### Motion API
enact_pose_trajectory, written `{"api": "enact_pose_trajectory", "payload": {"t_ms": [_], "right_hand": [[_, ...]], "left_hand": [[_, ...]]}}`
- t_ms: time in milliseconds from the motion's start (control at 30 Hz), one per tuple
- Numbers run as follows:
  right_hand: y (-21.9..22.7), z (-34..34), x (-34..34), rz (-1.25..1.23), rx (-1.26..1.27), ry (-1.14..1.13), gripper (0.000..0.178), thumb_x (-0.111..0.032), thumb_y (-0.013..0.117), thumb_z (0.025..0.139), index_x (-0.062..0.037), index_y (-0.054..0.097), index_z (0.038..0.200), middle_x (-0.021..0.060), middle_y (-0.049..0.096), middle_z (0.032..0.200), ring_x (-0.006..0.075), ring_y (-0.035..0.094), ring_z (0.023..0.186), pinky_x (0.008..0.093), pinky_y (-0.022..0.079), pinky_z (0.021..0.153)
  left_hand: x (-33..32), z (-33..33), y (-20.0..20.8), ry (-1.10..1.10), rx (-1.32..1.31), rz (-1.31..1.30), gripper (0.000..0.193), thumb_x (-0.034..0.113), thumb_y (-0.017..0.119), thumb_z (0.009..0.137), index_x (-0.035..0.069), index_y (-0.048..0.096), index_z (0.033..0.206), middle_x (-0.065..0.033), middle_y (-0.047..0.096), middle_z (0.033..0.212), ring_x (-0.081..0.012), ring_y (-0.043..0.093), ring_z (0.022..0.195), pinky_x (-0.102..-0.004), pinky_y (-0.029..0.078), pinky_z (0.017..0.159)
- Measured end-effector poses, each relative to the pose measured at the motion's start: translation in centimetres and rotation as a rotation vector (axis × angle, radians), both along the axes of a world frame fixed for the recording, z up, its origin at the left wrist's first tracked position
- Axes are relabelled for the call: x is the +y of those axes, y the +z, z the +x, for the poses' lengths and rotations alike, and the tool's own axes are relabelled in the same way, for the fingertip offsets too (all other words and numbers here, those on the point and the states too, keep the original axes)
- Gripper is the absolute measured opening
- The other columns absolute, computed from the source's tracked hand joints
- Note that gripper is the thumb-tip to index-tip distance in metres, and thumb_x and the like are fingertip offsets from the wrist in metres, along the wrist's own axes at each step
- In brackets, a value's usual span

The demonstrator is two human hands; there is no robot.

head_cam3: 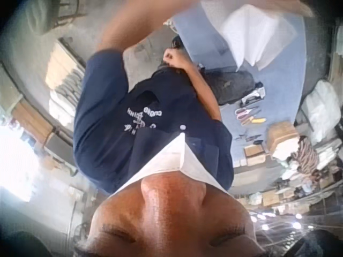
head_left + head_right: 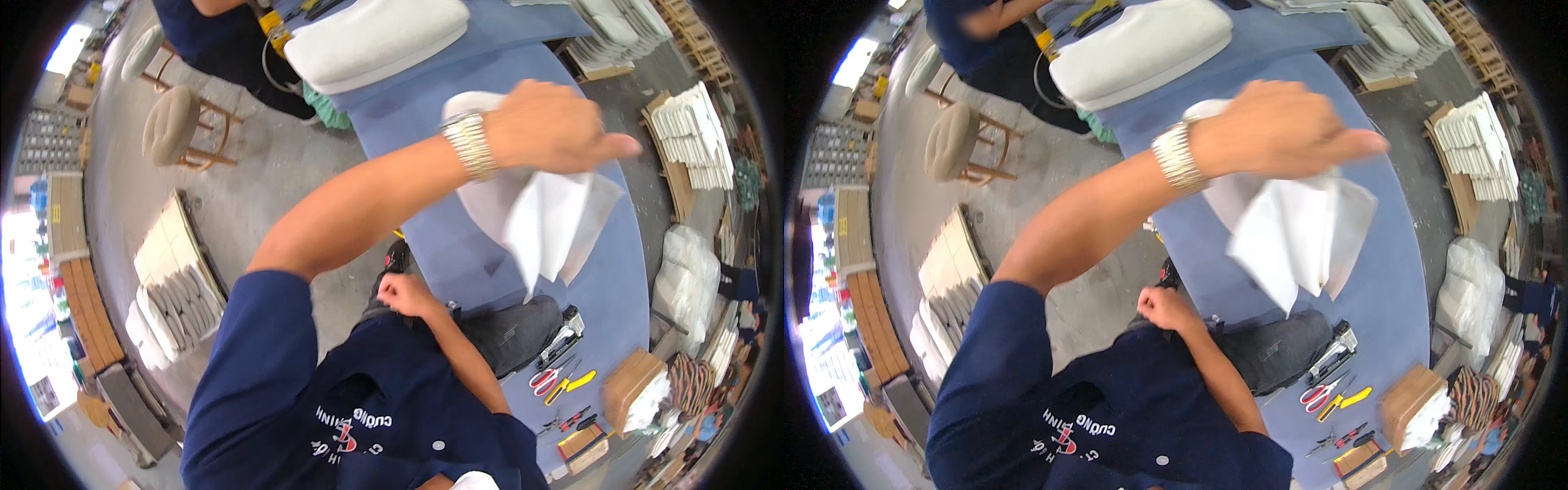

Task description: The person covers a white cushion with fabric, trims excess material with scissors, and secures the fabric using a staple gun. The person repeatedly folds, aligns, and staples the fabric edges to the cushion base.

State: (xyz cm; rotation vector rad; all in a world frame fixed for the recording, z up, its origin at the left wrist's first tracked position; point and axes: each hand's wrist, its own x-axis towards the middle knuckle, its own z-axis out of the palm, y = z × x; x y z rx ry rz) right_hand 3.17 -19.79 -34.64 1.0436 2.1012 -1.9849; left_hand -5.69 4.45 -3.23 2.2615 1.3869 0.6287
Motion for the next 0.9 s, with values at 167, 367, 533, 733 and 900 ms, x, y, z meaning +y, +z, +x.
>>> {"api": "enact_pose_trajectory", "payload": {"t_ms": [167,367,533,733,900], "right_hand": [[-5.4,-2.0,0.0,-0.138,-0.129,-0.219,0.029,-0.03,0.07,0.097,-0.0079,0.069,0.115,0.0118,0.077,0.101,0.0225,0.075,0.076,0.0354,0.057,0.067],[-4.3,2.1,0.9,-0.315,-0.061,-0.482,0.051,-0.035,0.066,0.105,-0.0024,0.057,0.143,0.0138,0.071,0.122,0.0162,0.073,0.082,0.0286,0.056,0.07],[-2.0,8.7,-0.9,-0.229,0.041,-0.742,0.042,-0.025,0.066,0.105,0.0028,0.059,0.135,0.0133,0.073,0.115,0.0176,0.073,0.084,0.0301,0.058,0.072],[0.6,14.5,-0.5,-0.19,0.27,-1.764,0.04,-0.034,0.055,0.11,-0.0031,0.058,0.135,0.009,0.072,0.116,0.02,0.07,0.09,0.0361,0.058,0.076],[3.4,17.4,3.7,-0.169,0.449,-1.904,0.065,-0.06,0.043,0.108,-0.0087,0.055,0.146,0.005,0.061,0.142,0.0216,0.057,0.127,0.0409,0.042,0.105]], "left_hand": [[-4.8,-10.4,-5.1,0.071,-0.523,-0.164,0.081,0.06,0.026,0.112,0.0,0.08,0.099,-0.015,0.079,0.084,-0.0205,0.074,0.079,-0.0354,0.056,0.082],[-8.4,-16.0,-10.3,0.342,-0.808,-0.401,0.095,0.063,0.015,0.111,-0.01,0.075,0.105,-0.023,0.077,0.095,-0.0264,0.075,0.09,-0.0335,0.056,0.092],[-8.9,-16.4,-11.6,0.331,-0.86,-0.39,0.095,0.063,0.016,0.111,-0.011,0.075,0.103,-0.0245,0.077,0.095,-0.0287,0.076,0.09,-0.0347,0.058,0.091],[-8.9,-15.8,-11.3,0.192,-0.853,-0.307,0.092,0.059,0.017,0.112,-0.012,0.074,0.102,-0.0247,0.077,0.091,-0.0286,0.077,0.089,-0.0357,0.059,0.089],[-9.6,-16.4,-11.6,0.12,-0.774,-0.197,0.09,0.058,0.013,0.112,-0.008,0.074,0.114,-0.0216,0.079,0.089,-0.025,0.077,0.089,-0.0356,0.056,0.092]]}}
